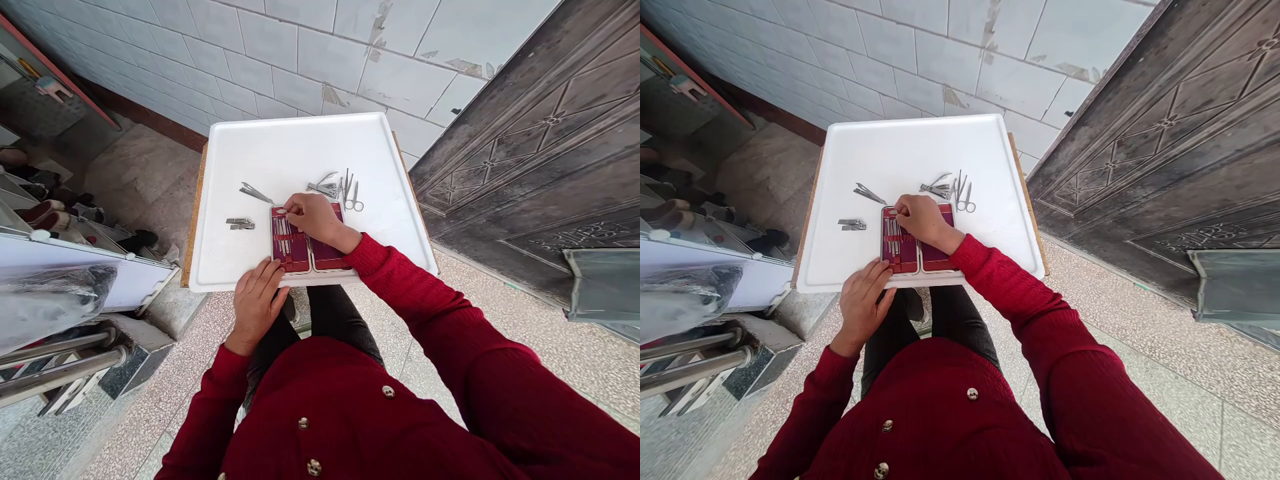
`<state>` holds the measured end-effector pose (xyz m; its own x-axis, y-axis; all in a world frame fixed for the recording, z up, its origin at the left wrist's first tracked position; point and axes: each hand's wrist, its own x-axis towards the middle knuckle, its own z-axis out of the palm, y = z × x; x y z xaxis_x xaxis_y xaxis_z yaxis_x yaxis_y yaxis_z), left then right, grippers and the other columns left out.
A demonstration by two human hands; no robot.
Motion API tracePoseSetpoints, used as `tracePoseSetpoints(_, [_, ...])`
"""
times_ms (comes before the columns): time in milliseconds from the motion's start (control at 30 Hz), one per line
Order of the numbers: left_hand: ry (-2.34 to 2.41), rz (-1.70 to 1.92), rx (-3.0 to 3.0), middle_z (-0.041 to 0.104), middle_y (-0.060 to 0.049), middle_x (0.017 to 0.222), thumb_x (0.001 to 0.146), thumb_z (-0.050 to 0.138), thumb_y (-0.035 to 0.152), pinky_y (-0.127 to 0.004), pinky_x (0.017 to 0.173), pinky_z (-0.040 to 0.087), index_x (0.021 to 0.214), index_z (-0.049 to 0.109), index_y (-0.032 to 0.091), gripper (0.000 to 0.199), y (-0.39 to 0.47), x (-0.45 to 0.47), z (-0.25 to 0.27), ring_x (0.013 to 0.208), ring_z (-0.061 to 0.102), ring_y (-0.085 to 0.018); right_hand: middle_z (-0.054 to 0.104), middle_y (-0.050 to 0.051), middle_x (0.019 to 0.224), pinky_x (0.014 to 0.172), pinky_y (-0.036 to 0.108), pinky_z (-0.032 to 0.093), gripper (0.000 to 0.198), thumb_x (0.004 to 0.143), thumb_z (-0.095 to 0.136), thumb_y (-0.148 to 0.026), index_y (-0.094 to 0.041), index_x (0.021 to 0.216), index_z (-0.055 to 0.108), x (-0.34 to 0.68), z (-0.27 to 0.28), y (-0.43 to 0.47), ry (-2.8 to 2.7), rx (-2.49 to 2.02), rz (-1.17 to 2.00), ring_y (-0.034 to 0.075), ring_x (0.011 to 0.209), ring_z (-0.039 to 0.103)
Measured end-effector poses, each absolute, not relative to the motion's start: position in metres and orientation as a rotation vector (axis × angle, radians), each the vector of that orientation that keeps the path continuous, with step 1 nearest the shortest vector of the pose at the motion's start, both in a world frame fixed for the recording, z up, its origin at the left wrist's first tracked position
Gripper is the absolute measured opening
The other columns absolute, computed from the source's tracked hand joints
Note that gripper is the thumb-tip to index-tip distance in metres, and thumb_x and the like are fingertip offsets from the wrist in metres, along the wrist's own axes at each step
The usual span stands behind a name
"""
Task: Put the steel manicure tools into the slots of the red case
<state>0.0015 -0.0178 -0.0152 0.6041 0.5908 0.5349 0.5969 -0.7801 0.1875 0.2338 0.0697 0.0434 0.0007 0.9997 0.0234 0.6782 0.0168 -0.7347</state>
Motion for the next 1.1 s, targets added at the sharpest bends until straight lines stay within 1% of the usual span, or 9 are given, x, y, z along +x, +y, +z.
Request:
tracePoseSetpoints(100, [-1.057,-0.918,-2.818,0.072,-0.011,0.136,0.103,0.058,0.028,-0.041,0.111,0.043,0.139,0.061,0.021,0.037,-0.0180,0.0010,-0.0155,0.136,0.062,-0.027,0.078,0.004,0.091,0.080,0.029,0.048,0.018,0.091,0.059,-0.014,-0.016,0.100,0.075,0.2325,0.0449,0.0686,-1.793,-1.761,0.655,0.019,0.083,0.071])
tracePoseSetpoints(200, [-1.049,-0.932,-2.819,0.072,-0.011,0.137,0.103,0.059,0.027,-0.041,0.112,0.043,0.140,0.060,0.021,0.038,-0.0180,0.0010,-0.0158,0.136,0.062,-0.027,0.078,0.005,0.091,0.079,0.030,0.046,0.020,0.093,0.057,-0.014,-0.016,0.100,0.076,0.2318,0.0450,0.0675,-1.851,-1.783,0.592,0.020,0.085,0.069])
tracePoseSetpoints(467, [-1.036,-0.923,-2.802,0.072,-0.012,0.136,0.102,0.061,0.027,-0.040,0.111,0.042,0.136,0.062,0.019,0.035,-0.0179,0.0021,-0.0148,0.135,0.063,-0.027,0.076,0.007,0.088,0.072,0.031,0.038,0.020,0.096,0.053,-0.015,-0.015,0.095,0.074,0.2294,0.0480,0.0649,-1.969,-1.824,0.490,0.020,0.078,0.063])
tracePoseSetpoints(600, [-1.021,-0.926,-2.780,0.073,-0.012,0.134,0.102,0.063,0.026,-0.040,0.110,0.043,0.133,0.062,0.017,0.033,-0.0181,0.0029,-0.0131,0.133,0.065,-0.027,0.075,0.007,0.086,0.072,0.031,0.035,0.022,0.098,0.052,-0.016,-0.014,0.094,0.074,0.2284,0.0485,0.0638,-2.017,-1.840,0.452,0.020,0.076,0.062])
tracePoseSetpoints(833, [-1.022,-0.927,-2.780,0.073,-0.012,0.134,0.102,0.062,0.026,-0.040,0.111,0.043,0.136,0.061,0.019,0.035,-0.0179,0.0026,-0.0137,0.133,0.065,-0.027,0.075,0.007,0.085,0.069,0.031,0.033,0.026,0.099,0.050,-0.019,-0.014,0.095,0.075,0.2286,0.0476,0.0635,-2.057,-1.874,0.420,0.020,0.075,0.060])
tracePoseSetpoints(1100, [-1.016,-0.940,-2.777,0.073,-0.012,0.135,0.102,0.062,0.025,-0.040,0.111,0.043,0.135,0.061,0.018,0.035,-0.0178,0.0024,-0.0150,0.133,0.064,-0.027,0.075,0.007,0.085,0.070,0.031,0.035,0.026,0.098,0.052,-0.018,-0.014,0.095,0.077,0.2309,0.0518,0.0631,-1.996,-1.884,0.445,0.019,0.075,0.061])
